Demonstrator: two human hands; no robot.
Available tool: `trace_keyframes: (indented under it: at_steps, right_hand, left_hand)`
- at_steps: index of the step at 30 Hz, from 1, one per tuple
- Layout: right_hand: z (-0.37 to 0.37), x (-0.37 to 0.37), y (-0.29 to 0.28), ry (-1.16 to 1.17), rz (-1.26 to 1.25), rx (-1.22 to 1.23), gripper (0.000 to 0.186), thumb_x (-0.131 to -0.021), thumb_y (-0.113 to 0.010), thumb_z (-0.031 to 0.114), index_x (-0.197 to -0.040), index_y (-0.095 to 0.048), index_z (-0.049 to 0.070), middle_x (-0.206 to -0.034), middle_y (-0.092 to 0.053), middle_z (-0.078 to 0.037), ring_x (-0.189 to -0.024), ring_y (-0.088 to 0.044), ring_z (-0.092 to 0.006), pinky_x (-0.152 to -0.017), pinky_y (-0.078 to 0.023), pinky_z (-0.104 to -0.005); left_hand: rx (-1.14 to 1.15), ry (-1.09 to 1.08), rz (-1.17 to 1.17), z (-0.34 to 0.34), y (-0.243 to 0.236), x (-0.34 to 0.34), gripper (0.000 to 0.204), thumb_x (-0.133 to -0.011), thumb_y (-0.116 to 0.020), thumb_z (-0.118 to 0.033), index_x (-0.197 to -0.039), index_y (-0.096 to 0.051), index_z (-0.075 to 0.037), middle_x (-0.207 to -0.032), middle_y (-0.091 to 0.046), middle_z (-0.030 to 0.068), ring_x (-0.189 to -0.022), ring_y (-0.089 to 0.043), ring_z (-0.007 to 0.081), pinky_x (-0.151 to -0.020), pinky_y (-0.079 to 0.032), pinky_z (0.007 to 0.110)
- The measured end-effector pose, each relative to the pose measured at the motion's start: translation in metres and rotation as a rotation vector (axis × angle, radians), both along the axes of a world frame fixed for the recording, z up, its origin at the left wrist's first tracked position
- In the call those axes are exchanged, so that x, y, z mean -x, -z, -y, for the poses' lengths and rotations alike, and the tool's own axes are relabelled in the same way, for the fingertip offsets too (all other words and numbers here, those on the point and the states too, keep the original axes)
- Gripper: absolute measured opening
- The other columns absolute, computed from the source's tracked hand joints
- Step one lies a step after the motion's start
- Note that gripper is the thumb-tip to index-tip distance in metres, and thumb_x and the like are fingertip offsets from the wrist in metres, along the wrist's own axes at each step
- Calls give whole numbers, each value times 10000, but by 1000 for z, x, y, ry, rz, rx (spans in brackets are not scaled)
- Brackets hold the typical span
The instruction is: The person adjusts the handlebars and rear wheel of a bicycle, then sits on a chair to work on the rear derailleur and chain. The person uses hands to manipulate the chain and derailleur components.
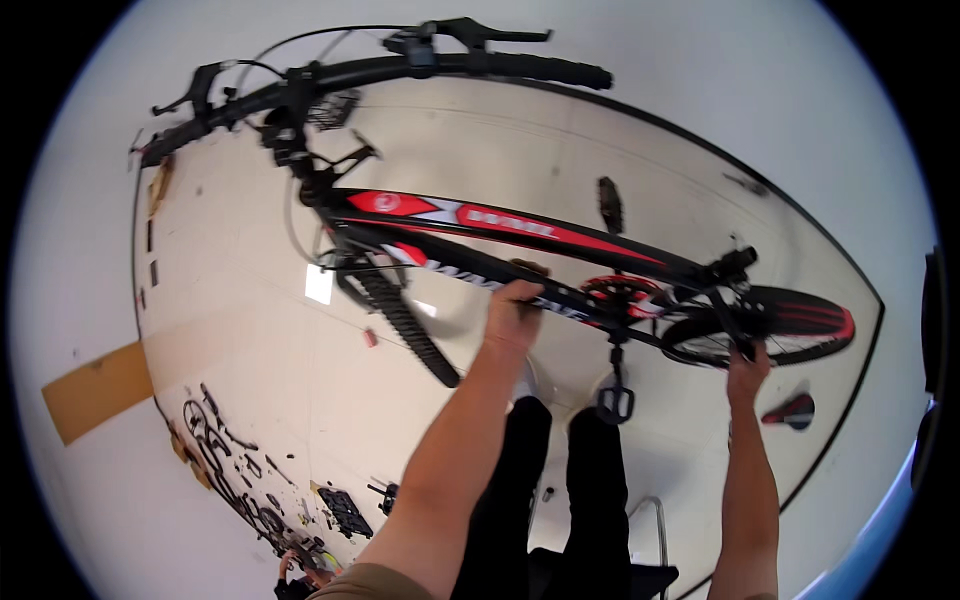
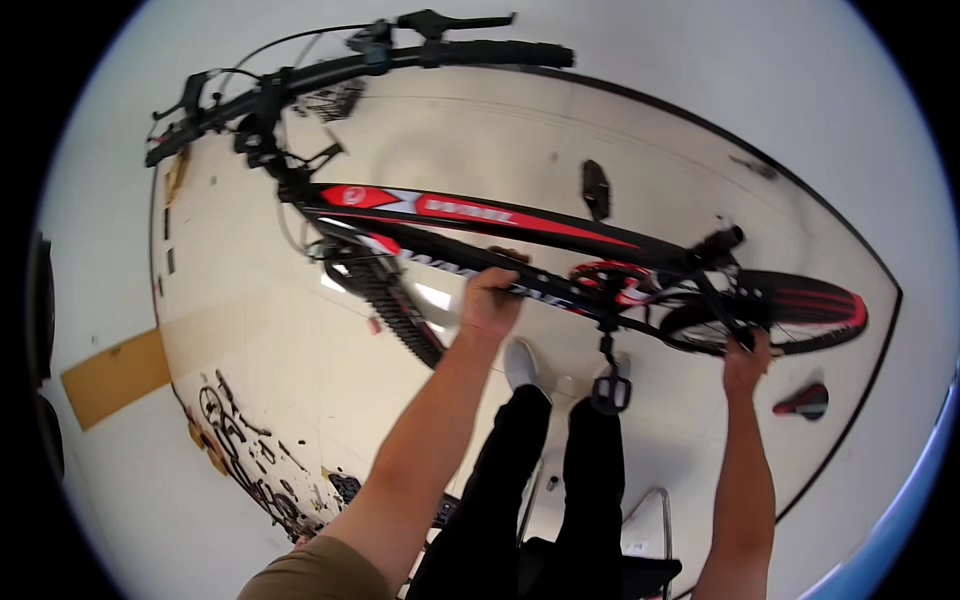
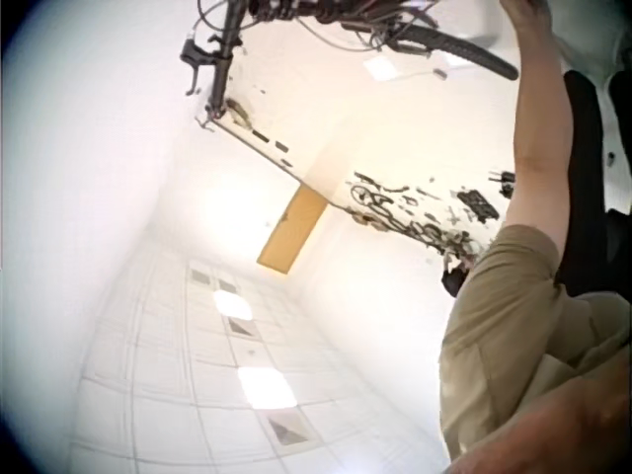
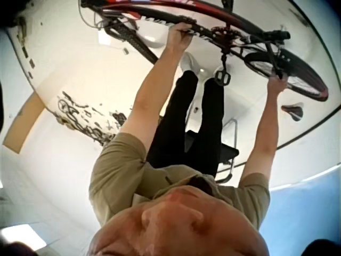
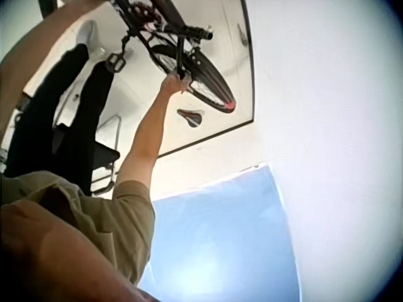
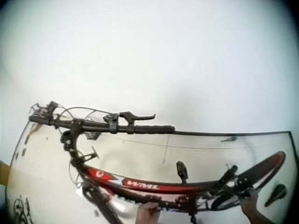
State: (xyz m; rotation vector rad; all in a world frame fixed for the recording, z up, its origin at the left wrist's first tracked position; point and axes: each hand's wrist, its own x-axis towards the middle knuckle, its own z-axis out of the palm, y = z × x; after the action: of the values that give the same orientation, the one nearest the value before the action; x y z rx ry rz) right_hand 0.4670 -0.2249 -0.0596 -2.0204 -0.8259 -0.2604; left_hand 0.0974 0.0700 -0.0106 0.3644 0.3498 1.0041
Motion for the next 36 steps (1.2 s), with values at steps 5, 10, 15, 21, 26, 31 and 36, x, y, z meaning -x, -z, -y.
trace_keyframes:
  at_steps: [5, 10, 15, 21, 26, 31, 36]
  right_hand:
    - [-18, -13, 2, -45, 87, -36, 191, -715, -752, 38, -838, -607, 41, -819, -614, -131, -782, -601, -323, -739, -490, -423]
    - [-42, 14, -22, -58, 60, -82, 175, -683, -743, 8, -804, -624, 51, -843, -633, -134, -817, -622, -357, -738, -494, -429]
    - [-40, 21, -22, -38, 94, -47, 196, -680, -737, -23, -812, -615, 55, -851, -632, -99, -806, -624, -324, -742, -496, -421]
    - [-40, 24, -20, -17, 17, -47, 220, -687, -732, -38, -860, -635, 57, -879, -630, -97, -817, -634, -310, -746, -517, -392]
    - [-44, 19, -30, -67, -41, -39, 302, -653, -732, -53, -930, -693, 59, -973, -644, -120, -938, -620, -323, -794, -526, -386]
    - [-43, 14, -76, -146, 83, 219, 324, -737, -737, -22, -1044, -726, 81, -1049, -688, -128, -1027, -616, -360, -924, -462, -445]
    - [-52, 29, -64, -72, 33, 242, 307, -678, -707, 35, -982, -682, 77, -1053, -647, -116, -1144, -549, -362, -1024, -358, -498]
  left_hand:
    - [7, 63, 68, -15, 23, -8, 361, -730, -654, 91, -1063, -669, -49, -1060, -703, 118, -1116, -640, 323, -1089, -462, 499]
    - [-52, 59, 71, -24, 13, 4, 389, -737, -646, 110, -1075, -693, -76, -1095, -714, 111, -1151, -627, 346, -1103, -444, 551]
    - [-63, 62, 60, -22, 19, 8, 392, -741, -681, 81, -1094, -703, -90, -1089, -710, 81, -1150, -613, 324, -1129, -412, 586]
    - [39, 48, 36, -15, 12, 2, 662, -686, -664, 105, -1324, -649, -70, -1292, -695, 107, -1280, -596, 309, -1200, -363, 521]
    - [3, 78, 27, -11, 20, 8, 543, -749, -677, 71, -1283, -678, -30, -1307, -691, 125, -1294, -588, 323, -1241, -303, 528]
    - [89, 47, -34, -4, -8, 3, 387, -871, -654, -9, -1256, -687, -31, -1279, -691, 163, -1295, -589, 338, -1243, -297, 540]
    - [69, -7, -133, -6, 2, 8, 428, -906, -632, -20, -1333, -620, 0, -1348, -645, 177, -1333, -539, 350, -1226, -287, 579]
